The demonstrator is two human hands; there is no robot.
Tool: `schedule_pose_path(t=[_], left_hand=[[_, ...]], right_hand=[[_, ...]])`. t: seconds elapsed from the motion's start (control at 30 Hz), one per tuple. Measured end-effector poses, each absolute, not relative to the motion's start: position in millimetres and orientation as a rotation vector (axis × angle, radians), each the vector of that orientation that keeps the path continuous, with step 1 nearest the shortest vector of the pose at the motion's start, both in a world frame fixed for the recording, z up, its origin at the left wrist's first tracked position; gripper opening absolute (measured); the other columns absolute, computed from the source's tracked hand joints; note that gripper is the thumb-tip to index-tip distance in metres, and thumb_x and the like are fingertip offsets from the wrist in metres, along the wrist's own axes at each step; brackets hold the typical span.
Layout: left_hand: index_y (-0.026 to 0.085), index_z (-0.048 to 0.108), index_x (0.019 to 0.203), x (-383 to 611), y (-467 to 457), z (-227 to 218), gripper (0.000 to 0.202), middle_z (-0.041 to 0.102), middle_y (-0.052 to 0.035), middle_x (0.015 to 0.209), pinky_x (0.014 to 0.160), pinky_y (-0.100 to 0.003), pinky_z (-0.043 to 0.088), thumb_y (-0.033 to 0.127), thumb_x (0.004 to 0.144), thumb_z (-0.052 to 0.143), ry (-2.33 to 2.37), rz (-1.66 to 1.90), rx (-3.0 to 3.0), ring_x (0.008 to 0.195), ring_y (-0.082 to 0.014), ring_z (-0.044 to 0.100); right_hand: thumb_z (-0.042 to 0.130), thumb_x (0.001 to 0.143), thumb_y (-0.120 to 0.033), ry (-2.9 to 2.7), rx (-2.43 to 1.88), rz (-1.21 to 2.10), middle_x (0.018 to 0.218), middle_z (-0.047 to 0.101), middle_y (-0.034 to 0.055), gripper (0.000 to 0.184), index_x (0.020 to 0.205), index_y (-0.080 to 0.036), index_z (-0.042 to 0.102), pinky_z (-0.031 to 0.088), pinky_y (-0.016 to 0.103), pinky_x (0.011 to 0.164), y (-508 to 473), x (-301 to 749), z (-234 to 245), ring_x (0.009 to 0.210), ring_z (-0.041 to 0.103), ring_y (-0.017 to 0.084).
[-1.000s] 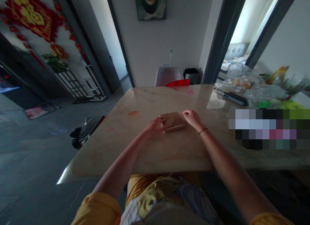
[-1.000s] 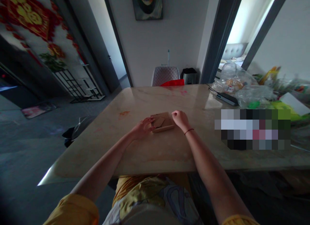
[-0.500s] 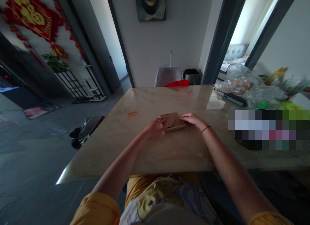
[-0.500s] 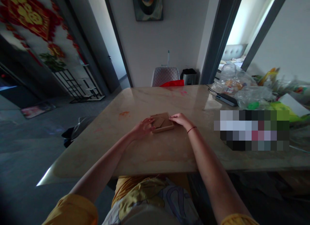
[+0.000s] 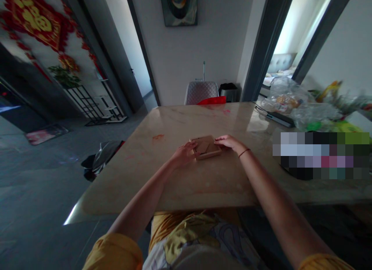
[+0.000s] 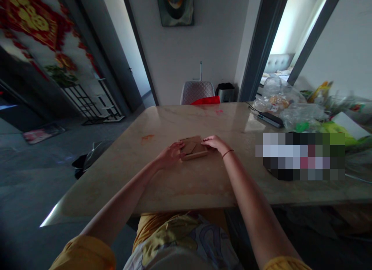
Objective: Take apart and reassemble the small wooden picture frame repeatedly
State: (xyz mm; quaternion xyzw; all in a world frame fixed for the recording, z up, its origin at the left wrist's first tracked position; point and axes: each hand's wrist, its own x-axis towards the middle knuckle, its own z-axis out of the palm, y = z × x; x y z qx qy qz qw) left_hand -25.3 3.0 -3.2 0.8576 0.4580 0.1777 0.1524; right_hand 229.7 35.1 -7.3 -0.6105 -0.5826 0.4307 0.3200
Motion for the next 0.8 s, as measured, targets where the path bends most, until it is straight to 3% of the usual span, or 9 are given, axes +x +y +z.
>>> schedule_pose_path(t=[0.27, 0.53, 0.8], left_hand=[[0.021, 0.048, 0.132, -26, 3, -4, 0.056, 0.041, -0.0086, 0.144, 0.110, -0.036, 0.028, 0.054, 0.086, 0.044, 1.328, 0.499, 2.484, 0.132, -0.0217, 0.039], [0.021, 0.045, 0.134, -25, -2, 3, 0.057, 0.040, -0.0085, 0.145, 0.110, -0.036, 0.026, 0.054, 0.088, 0.041, 1.383, 0.398, 2.544, 0.132, -0.0221, 0.038], [0.020, 0.045, 0.135, -22, -7, 9, 0.058, 0.039, -0.0087, 0.146, 0.110, -0.036, 0.026, 0.054, 0.088, 0.040, 1.415, 0.360, 2.542, 0.132, -0.0229, 0.038]], right_hand=[[0.069, 0.075, -0.030, -1.440, -1.576, 1.212, 0.084, 0.073, 0.0049, 0.016, 0.085, -0.019, 0.071, 0.051, 0.026, 0.072, 28, 228, -5, 0.074, 0.066, 0.014], [0.076, 0.068, -0.037, -1.520, -1.582, 1.165, 0.077, 0.072, 0.0066, 0.029, 0.090, -0.018, 0.072, 0.052, 0.026, 0.065, 29, 234, -4, 0.068, 0.066, 0.015], [0.074, 0.071, -0.032, -1.439, -1.572, 1.242, 0.085, 0.073, 0.0060, 0.024, 0.090, -0.017, 0.071, 0.050, 0.022, 0.061, 29, 234, -9, 0.065, 0.065, 0.012]])
